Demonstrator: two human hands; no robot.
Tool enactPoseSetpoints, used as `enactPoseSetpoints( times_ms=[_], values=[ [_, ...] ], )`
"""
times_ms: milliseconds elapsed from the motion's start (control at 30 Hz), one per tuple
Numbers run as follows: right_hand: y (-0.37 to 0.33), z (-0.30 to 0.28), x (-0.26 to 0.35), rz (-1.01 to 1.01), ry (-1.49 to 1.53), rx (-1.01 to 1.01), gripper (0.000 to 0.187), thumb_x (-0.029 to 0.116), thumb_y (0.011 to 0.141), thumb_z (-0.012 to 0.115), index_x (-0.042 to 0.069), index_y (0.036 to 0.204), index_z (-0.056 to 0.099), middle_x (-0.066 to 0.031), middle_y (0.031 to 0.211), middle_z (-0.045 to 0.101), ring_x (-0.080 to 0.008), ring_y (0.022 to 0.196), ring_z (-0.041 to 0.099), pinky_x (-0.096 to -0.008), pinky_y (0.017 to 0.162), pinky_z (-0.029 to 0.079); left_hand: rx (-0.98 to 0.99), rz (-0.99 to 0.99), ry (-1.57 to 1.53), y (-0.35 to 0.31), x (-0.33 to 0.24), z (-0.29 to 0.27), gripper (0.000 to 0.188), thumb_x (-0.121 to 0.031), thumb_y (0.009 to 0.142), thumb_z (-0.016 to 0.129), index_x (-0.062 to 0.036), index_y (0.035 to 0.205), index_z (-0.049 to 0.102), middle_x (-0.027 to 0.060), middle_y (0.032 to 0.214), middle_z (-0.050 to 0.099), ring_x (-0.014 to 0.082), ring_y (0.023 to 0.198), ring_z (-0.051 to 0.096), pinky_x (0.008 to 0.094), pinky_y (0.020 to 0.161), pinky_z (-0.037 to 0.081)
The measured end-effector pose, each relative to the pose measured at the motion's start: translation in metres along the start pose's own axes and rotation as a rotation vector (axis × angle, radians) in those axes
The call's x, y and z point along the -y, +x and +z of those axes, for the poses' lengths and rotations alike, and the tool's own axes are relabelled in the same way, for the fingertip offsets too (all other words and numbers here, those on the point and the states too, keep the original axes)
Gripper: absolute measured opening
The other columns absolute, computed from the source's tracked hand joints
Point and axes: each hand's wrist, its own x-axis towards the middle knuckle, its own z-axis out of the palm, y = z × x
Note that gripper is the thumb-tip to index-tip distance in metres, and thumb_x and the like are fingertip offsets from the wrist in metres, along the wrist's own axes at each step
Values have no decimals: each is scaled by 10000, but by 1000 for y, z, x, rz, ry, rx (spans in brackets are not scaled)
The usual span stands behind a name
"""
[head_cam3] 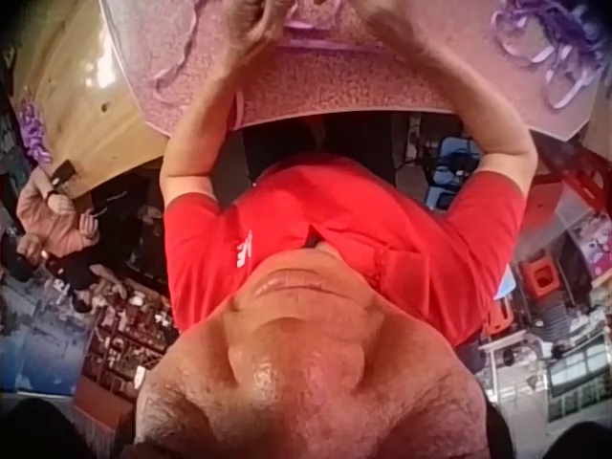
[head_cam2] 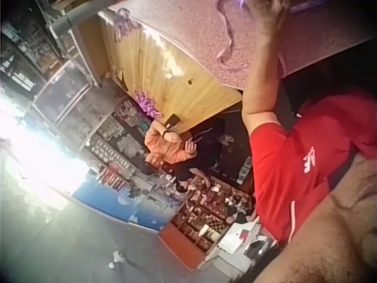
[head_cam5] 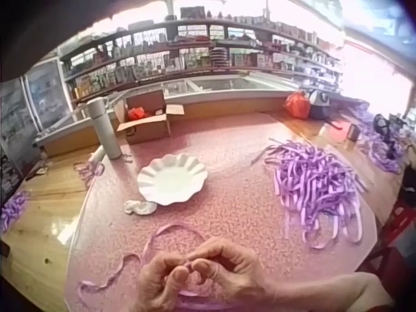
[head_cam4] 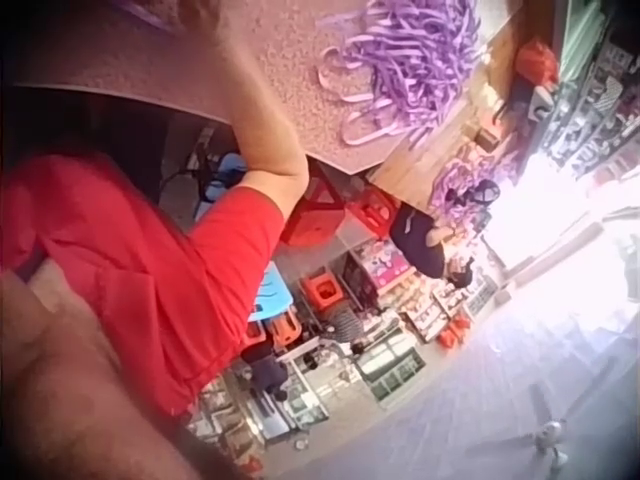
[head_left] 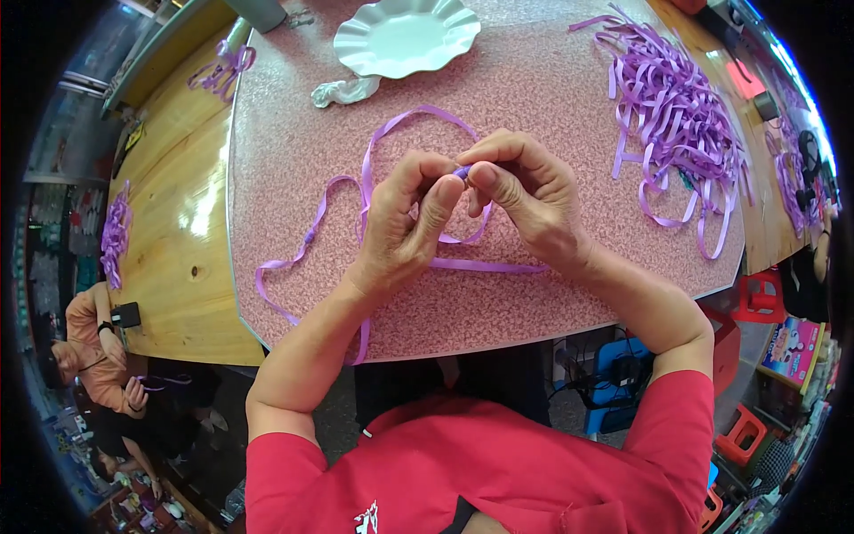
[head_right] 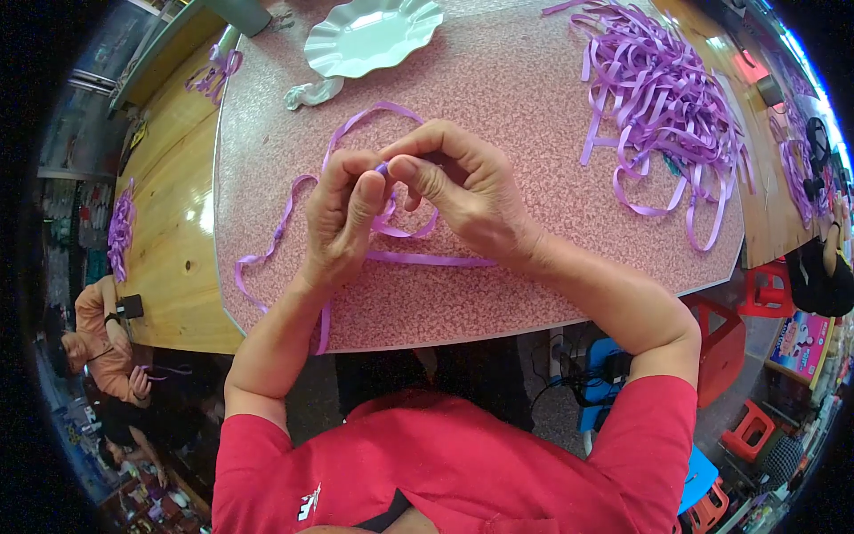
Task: Knotting and weaving purple ribbons to create craft components.
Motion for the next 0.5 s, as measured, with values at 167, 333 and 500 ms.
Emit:
enactPoseSetpoints(
  times_ms=[167, 333, 500],
  values=[
    [0, 1, 4, 68, 32, -1, 222, 144, 970, 579, -8, 1133, 588, -72, 1002, 606, -109, 799, 592, -243, 714, 507, -92, 91, 67, 2, 0, 0, 141, -142, 964, 600, -23, 1013, 543, 5, 806, 572, 45, 690, 496, 209, 588, 411],
    [0, -3, 3, 109, -10, -3, 219, 141, 969, 583, -11, 1126, 590, -81, 1011, 623, -110, 810, 600, -247, 720, 515, -105, 108, 141, 2, -2, -1, 153, -119, 945, 627, -22, 1024, 539, 3, 813, 594, 47, 694, 532, 207, 580, 426],
    [0, 0, 3, 103, -22, -2, 194, 134, 965, 588, -13, 1092, 602, -69, 964, 618, -99, 785, 593, -231, 698, 507, -53, 139, 281, 1, -2, -3, 145, -128, 960, 592, -22, 1034, 527, 57, 779, 585, 103, 629, 534, 266, 545, 423]
  ],
)
